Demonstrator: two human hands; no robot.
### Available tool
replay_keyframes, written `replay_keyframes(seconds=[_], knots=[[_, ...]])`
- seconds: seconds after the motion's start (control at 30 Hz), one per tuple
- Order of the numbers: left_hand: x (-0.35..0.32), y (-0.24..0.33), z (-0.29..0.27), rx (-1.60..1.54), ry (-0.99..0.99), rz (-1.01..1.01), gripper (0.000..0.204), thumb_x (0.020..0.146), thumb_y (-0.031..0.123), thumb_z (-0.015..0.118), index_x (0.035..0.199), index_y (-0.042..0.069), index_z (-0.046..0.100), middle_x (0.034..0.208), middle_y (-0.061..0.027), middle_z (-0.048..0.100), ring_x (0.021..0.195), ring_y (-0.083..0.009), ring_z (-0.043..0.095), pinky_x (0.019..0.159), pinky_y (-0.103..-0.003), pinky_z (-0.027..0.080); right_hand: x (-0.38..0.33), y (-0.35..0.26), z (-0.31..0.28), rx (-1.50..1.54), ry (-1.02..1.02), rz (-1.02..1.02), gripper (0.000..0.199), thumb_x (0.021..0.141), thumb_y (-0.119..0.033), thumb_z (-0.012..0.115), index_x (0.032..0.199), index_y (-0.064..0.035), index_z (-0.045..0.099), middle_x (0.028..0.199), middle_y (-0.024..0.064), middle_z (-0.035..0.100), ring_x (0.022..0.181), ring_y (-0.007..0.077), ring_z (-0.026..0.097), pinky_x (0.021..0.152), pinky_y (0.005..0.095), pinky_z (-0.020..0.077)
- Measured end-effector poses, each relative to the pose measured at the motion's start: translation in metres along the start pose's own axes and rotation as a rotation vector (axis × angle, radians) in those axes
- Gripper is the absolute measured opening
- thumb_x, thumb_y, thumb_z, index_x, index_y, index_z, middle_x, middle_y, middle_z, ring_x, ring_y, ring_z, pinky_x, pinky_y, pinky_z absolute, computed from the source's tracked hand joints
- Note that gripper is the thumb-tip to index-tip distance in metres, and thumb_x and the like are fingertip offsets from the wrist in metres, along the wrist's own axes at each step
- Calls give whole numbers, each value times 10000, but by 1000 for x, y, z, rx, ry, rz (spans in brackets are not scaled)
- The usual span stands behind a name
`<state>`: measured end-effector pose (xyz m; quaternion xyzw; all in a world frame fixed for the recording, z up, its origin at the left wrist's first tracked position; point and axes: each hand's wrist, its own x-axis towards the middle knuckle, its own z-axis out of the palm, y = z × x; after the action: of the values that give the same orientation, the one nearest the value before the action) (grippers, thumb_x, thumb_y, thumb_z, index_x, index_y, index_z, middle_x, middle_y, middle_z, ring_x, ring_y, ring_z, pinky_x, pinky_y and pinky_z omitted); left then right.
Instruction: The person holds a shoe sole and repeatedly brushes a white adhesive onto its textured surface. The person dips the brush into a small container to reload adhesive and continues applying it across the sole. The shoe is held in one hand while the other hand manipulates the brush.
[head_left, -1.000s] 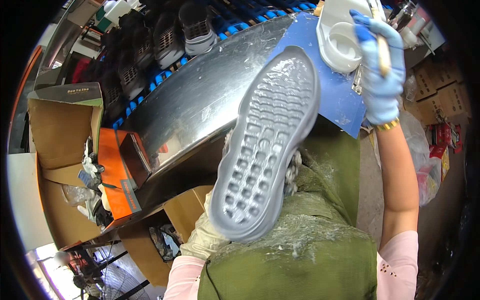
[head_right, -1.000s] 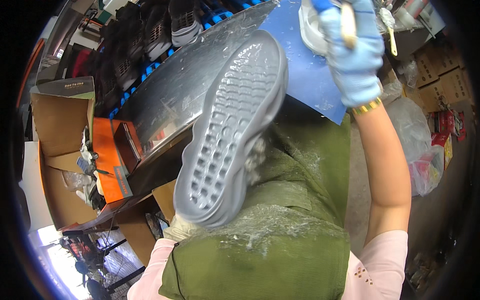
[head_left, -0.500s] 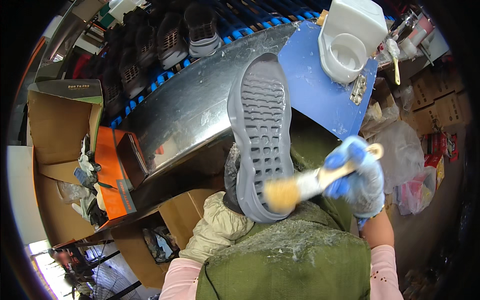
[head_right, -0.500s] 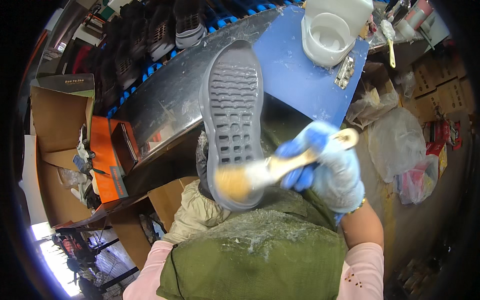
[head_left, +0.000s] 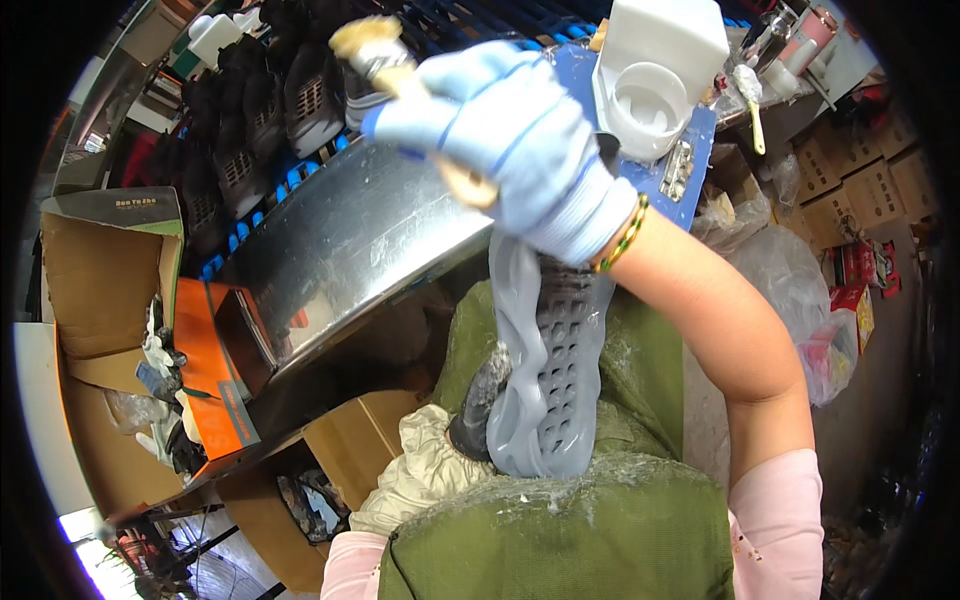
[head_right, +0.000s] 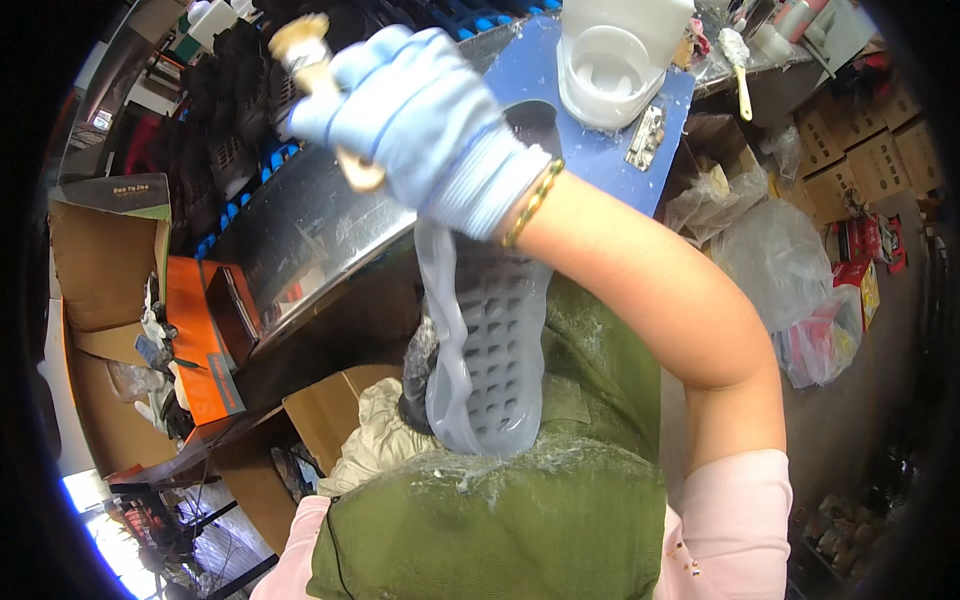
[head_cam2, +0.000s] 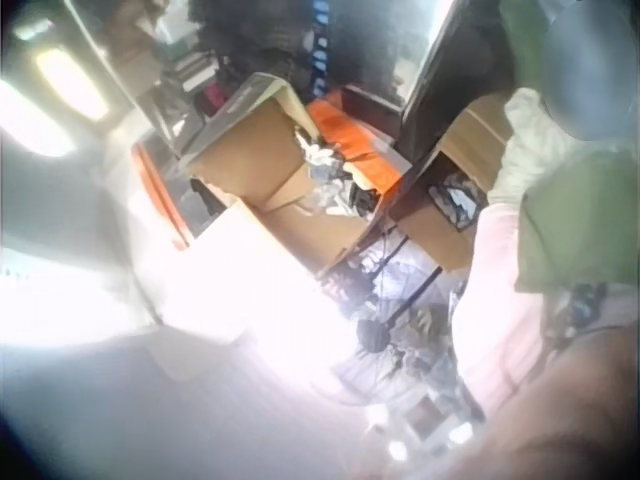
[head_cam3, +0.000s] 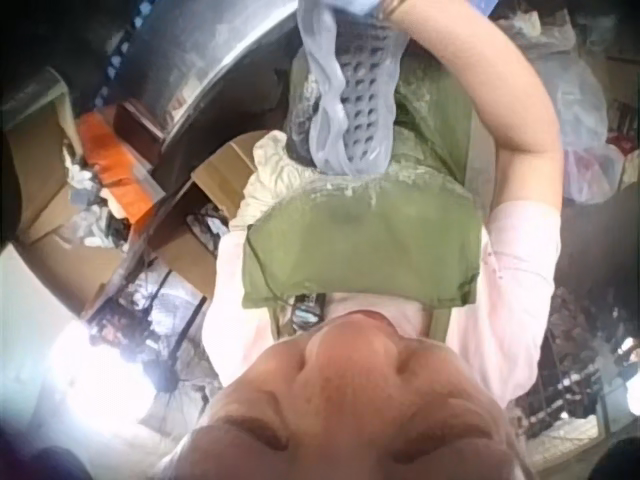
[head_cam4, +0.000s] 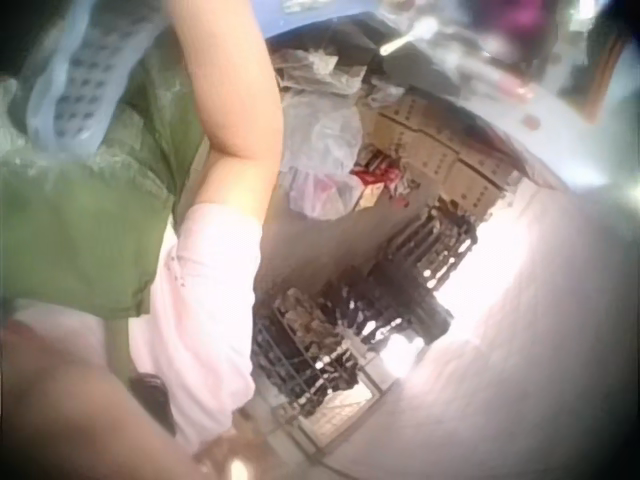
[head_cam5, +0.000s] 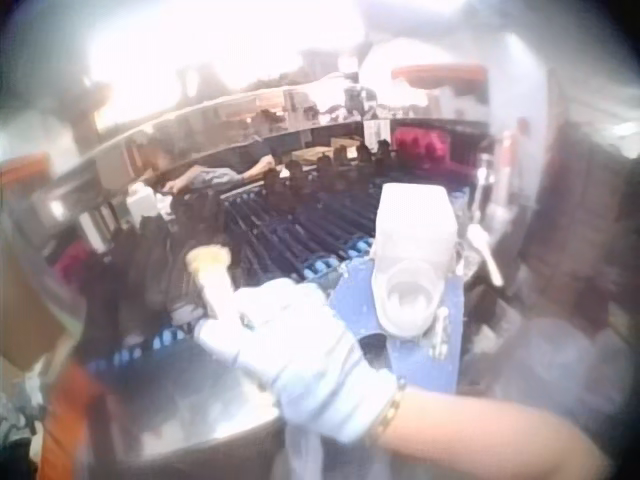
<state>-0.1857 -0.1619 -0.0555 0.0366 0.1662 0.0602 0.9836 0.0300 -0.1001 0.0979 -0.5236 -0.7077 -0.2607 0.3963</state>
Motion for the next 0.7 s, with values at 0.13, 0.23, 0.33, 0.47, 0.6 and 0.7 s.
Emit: replay_keyframes(seconds=[0.13, 0.23, 0.33, 0.47, 0.6, 0.7], knots=[[-1, -4, -3, -16, 7, -17, 543, 1055, 348, 566, 1513, 114, 393, 1391, -85, 539, 1235, -206, 579, 1069, -370, 515, -25, -44, -7, 88, -183, -121, 289, 768, -208, 699, 1055, -243, 710, 1052, 57, 654, 907, 262, 640, 747, 407, 505], [-4, -5, -2, -16, 18, -18, 539, 1057, 339, 566, 1515, 114, 391, 1391, -82, 539, 1234, -200, 580, 1069, -364, 516, -38, -67, -1, 143, -183, -127, 302, 766, -235, 679, 1067, -254, 688, 1079, 33, 616, 947, 246, 608, 742, 379, 501], [-4, -6, -3, -26, 21, -31, 535, 1060, 331, 566, 1517, 115, 389, 1391, -79, 538, 1234, -194, 580, 1069, -358, 517, -54, -76, -2, 230, -210, -87, 343, 757, -223, 688, 1098, -257, 686, 1109, 44, 608, 1001, 244, 597, 749, 376, 504], [-6, -2, 0, -19, 33, -29, 531, 1064, 319, 566, 1519, 115, 386, 1391, -75, 537, 1233, -187, 581, 1068, -350, 518, -67, -89, 1, 186, -101, -24, 275, 763, -244, 664, 1032, -289, 698, 1032, 15, 576, 975, 218, 573, 790, 367, 486], [-3, 5, 7, 5, 78, -4, 526, 1067, 308, 566, 1522, 116, 383, 1391, -72, 537, 1231, -179, 582, 1068, -342, 519, -71, -84, -33, 183, -165, 29, 308, 770, -230, 685, 1075, -257, 716, 1070, 50, 616, 971, 231, 592, 828, 379, 481], [1, 29, 23, 89, 153, -45, 523, 1070, 299, 566, 1524, 116, 381, 1391, -69, 536, 1231, -174, 582, 1068, -336, 520, -71, -65, -84, 172, -211, 158, 293, 890, -201, 680, 1179, -189, 725, 1170, 134, 677, 1041, 273, 623, 910, 415, 485]])
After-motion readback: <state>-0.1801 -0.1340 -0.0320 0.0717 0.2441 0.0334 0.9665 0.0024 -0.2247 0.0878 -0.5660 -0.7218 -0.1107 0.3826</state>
